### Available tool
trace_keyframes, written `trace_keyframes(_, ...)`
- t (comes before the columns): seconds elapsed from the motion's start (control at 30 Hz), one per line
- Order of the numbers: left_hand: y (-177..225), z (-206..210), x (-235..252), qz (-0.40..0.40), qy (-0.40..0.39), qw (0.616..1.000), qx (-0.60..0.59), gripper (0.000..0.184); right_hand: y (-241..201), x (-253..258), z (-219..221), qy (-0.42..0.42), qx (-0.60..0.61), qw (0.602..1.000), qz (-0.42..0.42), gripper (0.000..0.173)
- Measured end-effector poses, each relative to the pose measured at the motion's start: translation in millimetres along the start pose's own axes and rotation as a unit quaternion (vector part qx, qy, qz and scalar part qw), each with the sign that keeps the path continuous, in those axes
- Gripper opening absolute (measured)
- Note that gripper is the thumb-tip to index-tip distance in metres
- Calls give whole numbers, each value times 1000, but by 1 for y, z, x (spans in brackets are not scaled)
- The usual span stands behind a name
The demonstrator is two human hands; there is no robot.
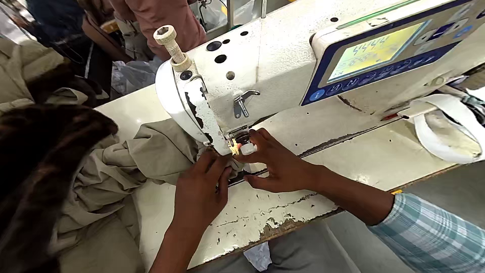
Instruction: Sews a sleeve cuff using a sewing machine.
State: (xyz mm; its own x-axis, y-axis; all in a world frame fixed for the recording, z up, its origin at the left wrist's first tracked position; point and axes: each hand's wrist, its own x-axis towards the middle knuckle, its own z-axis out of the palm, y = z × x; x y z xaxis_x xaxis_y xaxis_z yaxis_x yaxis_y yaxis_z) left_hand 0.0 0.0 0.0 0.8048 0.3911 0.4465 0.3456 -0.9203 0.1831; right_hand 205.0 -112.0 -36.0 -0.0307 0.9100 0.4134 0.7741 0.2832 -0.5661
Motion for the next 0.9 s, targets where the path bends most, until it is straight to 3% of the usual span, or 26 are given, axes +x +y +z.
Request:
trace_keyframes(0.1, -5, 6, -1, -26, -34, 998, -41, 31, 0, 0, 1, -14, -48, 999, -10, 40)
trace_keyframes(0.27, -10, 10, -6, -20, 12, 996, -86, 28, -1, 10, -4, 54, -219, 974, 3, 25)
trace_keyframes(0.43, -17, 26, -16, 12, 68, 989, -128, 28, 5, 6, -1, 48, -79, 995, 30, 32)
trace_keyframes(0.7, -17, 31, -15, 25, 70, 989, -125, 30, 1, 17, 5, 95, -63, 991, 67, 8)
trace_keyframes(0.9, -18, 31, -15, 35, 70, 988, -131, 29, 7, 25, 4, 169, -141, 974, -49, 13)
